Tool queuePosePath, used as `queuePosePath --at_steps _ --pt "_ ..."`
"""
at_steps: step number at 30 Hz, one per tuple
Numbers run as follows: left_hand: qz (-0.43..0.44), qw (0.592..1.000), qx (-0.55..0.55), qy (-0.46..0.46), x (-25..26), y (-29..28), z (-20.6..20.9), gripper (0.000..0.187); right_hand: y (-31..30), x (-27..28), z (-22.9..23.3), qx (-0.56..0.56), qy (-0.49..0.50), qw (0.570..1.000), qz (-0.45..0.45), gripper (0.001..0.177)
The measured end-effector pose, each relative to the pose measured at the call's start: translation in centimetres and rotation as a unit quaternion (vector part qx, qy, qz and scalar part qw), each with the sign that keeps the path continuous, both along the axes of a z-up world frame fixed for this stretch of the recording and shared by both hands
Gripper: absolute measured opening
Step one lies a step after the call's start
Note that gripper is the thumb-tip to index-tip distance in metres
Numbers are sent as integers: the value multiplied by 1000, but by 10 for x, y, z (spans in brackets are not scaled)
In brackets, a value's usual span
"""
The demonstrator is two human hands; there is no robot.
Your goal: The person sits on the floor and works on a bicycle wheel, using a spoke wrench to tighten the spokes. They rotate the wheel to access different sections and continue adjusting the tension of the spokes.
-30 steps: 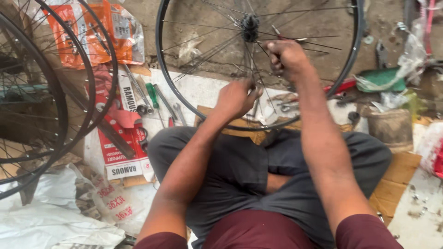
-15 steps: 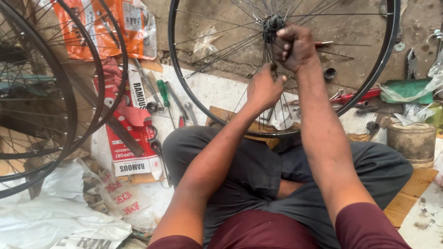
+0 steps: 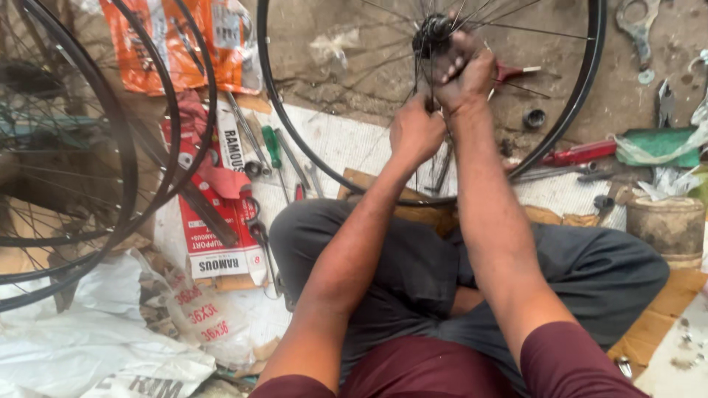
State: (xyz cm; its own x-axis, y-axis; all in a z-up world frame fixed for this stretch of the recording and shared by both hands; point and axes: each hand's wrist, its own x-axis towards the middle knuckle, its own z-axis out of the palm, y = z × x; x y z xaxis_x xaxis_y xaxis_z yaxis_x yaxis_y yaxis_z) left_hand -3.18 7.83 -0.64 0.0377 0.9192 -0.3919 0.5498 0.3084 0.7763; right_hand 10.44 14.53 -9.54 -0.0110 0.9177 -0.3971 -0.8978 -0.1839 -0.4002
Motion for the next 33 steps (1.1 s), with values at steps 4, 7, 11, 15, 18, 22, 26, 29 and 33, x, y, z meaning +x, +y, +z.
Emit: queuePosePath --at_steps 4,7,11,15,18,22,26,29,33 --pt "-2 1000 1 14 6 1 -9 28 17 18 -21 -54 19 998 -41 1" --pt "10 1000 -1 -13 -1 2 -10 28 12 6 -45 -36 22 993 -109 24" --pt "-3 1000 -25 -12 -2 1 -12 27 -19 4 -49 36 56 991 -114 14" --pt "-7 1000 -19 -2 1 0 -12 25 -14 11 -28 -72 46 987 -135 26" --pt "10 1000 6 0 3 3 -12 24 1 21 -20 8 105 993 -54 26" --pt "51 997 -15 -49 2 0 -11 20 9 25 -32 -28 72 993 -89 19" --pt "87 989 -38 -112 3 3 -8 15 -1 11 -25 -72 31 986 -149 16" --pt "88 990 -28 -103 -1 5 -9 16 -40 -5 2 -134 -16 978 -156 20" --pt "83 994 53 -40 0 9 -15 18 -89 -9 40 -178 -130 975 -30 34"
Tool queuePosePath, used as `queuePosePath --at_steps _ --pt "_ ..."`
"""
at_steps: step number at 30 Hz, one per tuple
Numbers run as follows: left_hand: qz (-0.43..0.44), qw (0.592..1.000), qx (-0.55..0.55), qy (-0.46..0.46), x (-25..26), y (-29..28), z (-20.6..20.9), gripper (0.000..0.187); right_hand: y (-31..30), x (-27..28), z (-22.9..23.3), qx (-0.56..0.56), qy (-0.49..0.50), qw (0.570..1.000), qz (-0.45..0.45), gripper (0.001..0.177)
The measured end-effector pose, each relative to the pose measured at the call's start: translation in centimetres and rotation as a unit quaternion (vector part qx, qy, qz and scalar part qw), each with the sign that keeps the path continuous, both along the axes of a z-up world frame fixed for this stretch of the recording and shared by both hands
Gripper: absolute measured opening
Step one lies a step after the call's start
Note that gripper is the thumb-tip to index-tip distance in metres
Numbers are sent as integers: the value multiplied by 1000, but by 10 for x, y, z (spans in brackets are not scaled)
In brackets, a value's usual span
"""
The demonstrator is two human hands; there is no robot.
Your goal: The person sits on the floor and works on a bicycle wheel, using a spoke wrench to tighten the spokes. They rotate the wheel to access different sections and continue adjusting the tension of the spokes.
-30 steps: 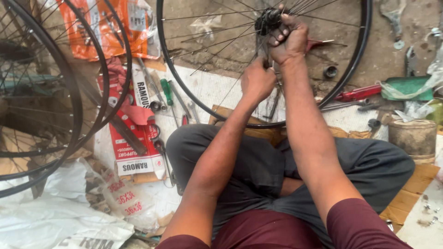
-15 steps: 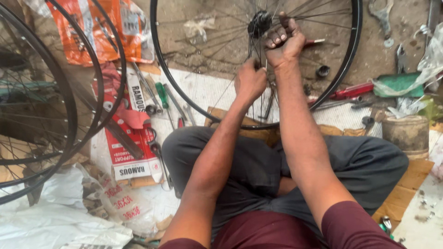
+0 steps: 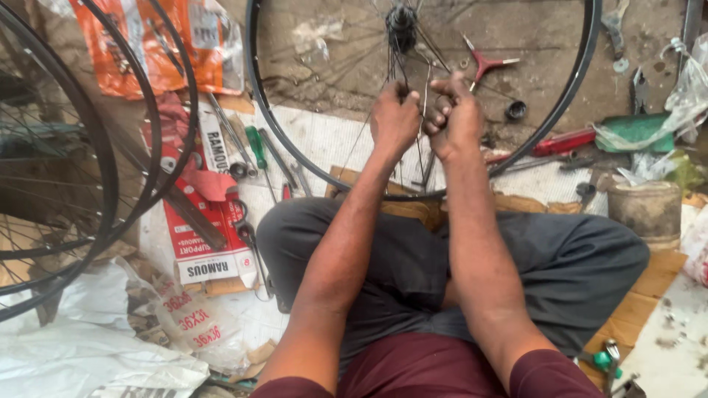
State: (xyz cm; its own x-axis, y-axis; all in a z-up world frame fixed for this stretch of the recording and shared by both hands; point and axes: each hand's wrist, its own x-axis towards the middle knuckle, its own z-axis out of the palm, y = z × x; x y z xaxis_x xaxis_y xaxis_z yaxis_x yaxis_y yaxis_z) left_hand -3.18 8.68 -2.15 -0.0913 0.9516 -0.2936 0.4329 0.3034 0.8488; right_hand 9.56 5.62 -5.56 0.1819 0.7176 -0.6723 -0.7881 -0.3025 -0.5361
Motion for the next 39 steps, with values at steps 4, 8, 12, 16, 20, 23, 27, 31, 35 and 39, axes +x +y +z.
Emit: queuePosePath --at_steps 4,8,12,16,20,23,27,31,35,39 --pt "-27 998 -56 -19 -1 -7 -4 21 13 -2 -1 95 -622 770 106 24" --pt "-17 965 -47 -258 -1 -5 -15 18 41 14 -1 76 -824 513 229 24" --pt "-10 911 -64 -406 2 -6 -21 15 35 28 3 163 -812 484 284 17" --pt "-33 966 -60 -248 7 -13 -18 14 16 45 13 -23 -524 776 350 16" --pt "-25 983 -46 -178 7 -11 -15 12 22 61 17 -27 -448 793 412 19" --pt "-14 991 -7 -134 8 -13 -24 13 32 62 8 4 -581 646 495 17" --pt "10 933 -74 -353 9 -8 -38 12 37 72 16 -40 -643 535 546 23" --pt "6 930 -91 -356 10 -17 -36 12 51 101 60 -104 -712 475 507 31" --pt "-19 968 -96 -232 12 -8 -21 19 44 75 85 -58 -649 408 639 34" --pt "-38 971 -116 -206 13 -10 -31 38 -12 37 78 11 -639 476 604 32"
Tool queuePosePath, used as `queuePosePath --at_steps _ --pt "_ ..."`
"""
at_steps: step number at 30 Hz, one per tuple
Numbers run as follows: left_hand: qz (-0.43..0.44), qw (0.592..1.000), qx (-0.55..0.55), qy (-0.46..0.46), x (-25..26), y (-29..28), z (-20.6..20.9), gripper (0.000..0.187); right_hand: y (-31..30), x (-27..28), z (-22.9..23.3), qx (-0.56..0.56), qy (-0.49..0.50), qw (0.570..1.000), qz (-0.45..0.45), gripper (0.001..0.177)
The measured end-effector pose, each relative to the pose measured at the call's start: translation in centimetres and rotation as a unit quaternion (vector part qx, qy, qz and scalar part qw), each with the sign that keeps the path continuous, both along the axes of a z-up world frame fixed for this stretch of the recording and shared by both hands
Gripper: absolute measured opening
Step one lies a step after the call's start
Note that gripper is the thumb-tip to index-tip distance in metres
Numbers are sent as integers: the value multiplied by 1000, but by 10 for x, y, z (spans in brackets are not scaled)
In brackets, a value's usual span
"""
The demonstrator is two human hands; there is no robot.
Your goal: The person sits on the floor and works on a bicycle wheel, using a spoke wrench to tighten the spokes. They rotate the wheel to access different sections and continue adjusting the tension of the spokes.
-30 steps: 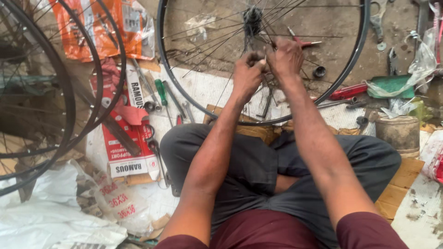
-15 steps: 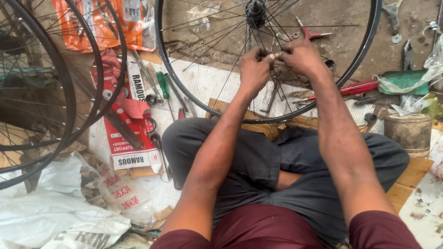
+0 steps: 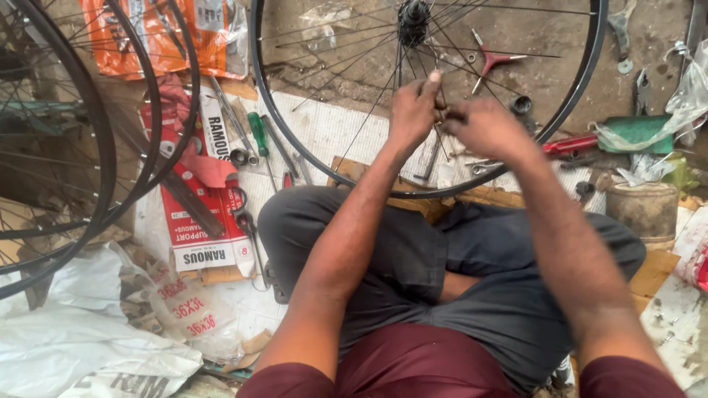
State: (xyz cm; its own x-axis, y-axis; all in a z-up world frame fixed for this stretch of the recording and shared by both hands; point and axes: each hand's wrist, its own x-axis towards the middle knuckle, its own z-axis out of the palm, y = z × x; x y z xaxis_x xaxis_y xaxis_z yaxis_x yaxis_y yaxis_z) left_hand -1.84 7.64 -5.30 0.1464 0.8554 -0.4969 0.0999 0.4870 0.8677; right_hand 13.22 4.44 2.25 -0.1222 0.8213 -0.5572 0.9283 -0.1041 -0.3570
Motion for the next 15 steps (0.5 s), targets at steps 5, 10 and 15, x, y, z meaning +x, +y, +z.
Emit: queuePosePath --at_steps 5,10,15 --pt "-76 953 246 157 4 -5 -33 35 -53 -7 -3 138 63 984 -89 35" --pt "-166 973 -95 -130 -8 -18 -8 28 -120 54 2 111 596 630 -485 22" --pt "-283 955 -84 15 -10 -43 15 25 -194 67 -13 71 656 491 -569 23"
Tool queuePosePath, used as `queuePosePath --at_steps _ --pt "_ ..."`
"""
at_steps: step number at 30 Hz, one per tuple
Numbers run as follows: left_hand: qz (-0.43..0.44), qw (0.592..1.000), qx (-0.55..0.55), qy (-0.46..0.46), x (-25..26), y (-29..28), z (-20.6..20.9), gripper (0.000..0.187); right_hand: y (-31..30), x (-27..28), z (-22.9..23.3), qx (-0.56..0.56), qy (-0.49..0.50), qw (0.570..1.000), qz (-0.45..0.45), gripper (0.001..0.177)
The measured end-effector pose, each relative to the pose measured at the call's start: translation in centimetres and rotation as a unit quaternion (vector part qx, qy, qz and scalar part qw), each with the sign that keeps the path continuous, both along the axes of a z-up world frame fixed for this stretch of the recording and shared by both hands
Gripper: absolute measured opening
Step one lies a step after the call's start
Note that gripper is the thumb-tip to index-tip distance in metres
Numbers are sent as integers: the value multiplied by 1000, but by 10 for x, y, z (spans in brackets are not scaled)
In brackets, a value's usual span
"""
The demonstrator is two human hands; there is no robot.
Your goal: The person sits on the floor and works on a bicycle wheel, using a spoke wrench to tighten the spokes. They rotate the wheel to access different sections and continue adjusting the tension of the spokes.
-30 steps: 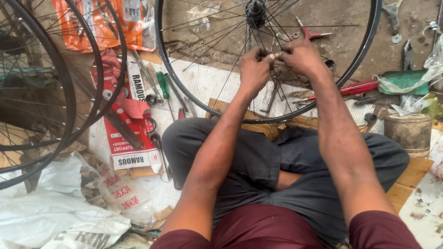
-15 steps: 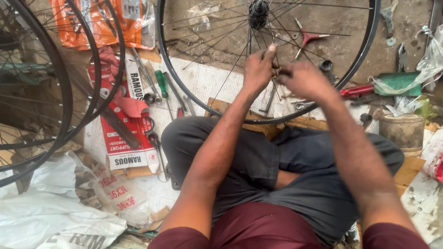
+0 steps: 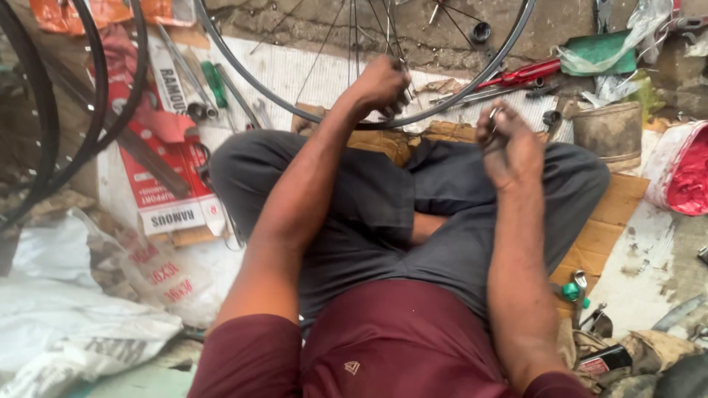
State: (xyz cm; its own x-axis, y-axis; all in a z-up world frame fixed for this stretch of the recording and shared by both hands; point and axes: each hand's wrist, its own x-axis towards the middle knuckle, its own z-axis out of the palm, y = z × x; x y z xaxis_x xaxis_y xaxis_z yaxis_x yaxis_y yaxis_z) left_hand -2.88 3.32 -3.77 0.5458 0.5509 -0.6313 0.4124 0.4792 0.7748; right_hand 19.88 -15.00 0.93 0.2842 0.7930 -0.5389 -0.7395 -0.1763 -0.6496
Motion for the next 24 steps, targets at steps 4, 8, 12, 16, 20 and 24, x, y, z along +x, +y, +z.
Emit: queuePosePath --at_steps 4,8,12,16,20,24 --pt "-80 988 95 87 -12 -26 17 18 -15 -6 1 14 52 998 -19 19" --pt "6 999 22 31 -15 -36 40 16 2 -13 13 89 16 996 -3 13" --pt "75 994 36 -65 6 -36 38 21 12 -27 7 82 22 996 -8 11" --pt "74 993 -28 -92 22 -30 19 23 4 -46 -16 12 -175 984 19 18" --pt "99 986 -17 -135 30 -30 5 25 3 -60 -26 -13 -231 973 -18 16" --pt "117 980 -7 -158 38 -34 -6 20 13 -66 -36 -9 -250 967 -48 15"
